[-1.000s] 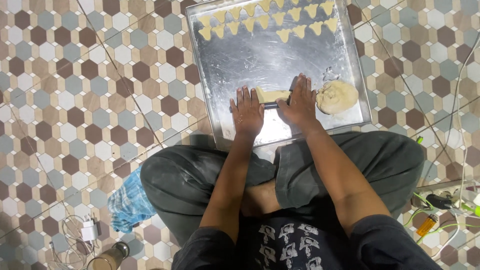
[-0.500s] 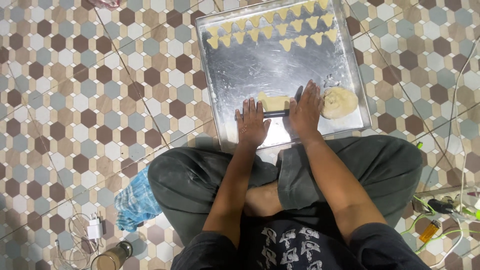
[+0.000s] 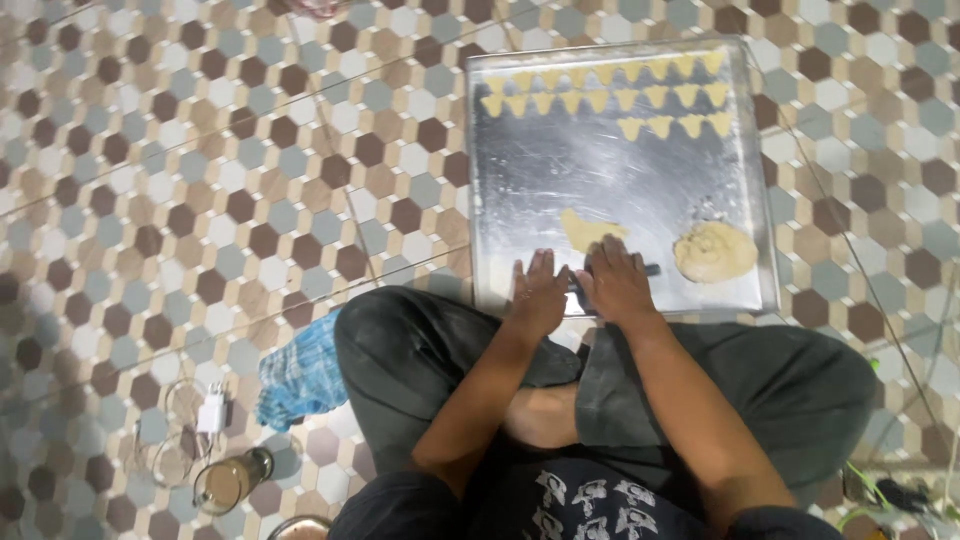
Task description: Shaping small pieces of dough into triangles and arranging them in rows on a baking tray
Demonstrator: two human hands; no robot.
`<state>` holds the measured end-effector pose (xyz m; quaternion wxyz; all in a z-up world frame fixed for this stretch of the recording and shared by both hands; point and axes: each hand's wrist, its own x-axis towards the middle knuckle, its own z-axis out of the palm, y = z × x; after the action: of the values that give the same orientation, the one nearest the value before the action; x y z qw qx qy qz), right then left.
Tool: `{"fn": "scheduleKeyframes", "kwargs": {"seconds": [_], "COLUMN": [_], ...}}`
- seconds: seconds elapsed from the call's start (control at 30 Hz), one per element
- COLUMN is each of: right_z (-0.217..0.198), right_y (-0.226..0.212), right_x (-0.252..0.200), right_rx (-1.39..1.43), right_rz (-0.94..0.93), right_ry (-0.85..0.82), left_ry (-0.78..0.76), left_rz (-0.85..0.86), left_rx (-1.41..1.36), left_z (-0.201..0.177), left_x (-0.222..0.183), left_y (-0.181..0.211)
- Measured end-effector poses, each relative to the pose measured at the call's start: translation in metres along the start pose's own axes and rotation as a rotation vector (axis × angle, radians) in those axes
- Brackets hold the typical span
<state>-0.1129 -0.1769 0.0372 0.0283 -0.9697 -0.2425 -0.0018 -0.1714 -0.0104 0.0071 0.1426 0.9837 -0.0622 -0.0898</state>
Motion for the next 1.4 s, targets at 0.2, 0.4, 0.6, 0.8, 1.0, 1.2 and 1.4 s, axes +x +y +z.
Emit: {"fn": "scheduleKeyframes", "kwargs": {"seconds": [0.2,0.4,0.6,0.8,1.0,1.2,1.4], "right_z": [0.009,0.023,-0.002,0.011,0.012,-0.024,-0.002], "right_y": [0.001,0.002,-0.003,0.005,0.002,-0.012,0.012], "right_x": [-0.003,-0.005,0.001,0.011,0.021,0.026,0.021], "right_rx": [-0.064,-0.122,0.072,0.188,0.281,0.37,0.389], "right_rz": [0.099,0.056,0.092,0.211,0.271,0.129,0.106], "right_ry": [-0.181,0.038,0.181,0.204,0.306,0.558,0.789], "left_ry": [0.059,0.238,0.219,0.047,-0.017,0.079,0.127], "left_rz": [0.058,0.182,0.18,0.197,0.178,0.243,0.275], "left_rx": [0.024,0.126,0.082,-0.007,-0.164,-0.124,-0.04], "left_z": [-0.02,-0.022,-0.029,-0.035,-0.034,-0.06,-0.019], "left_x": [-0.001,0.009,0.011,0.004,0.005,0.007,0.019], "left_y": [0.006,0.006,0.005,0.013,0.003,0.004,-0.003]}}
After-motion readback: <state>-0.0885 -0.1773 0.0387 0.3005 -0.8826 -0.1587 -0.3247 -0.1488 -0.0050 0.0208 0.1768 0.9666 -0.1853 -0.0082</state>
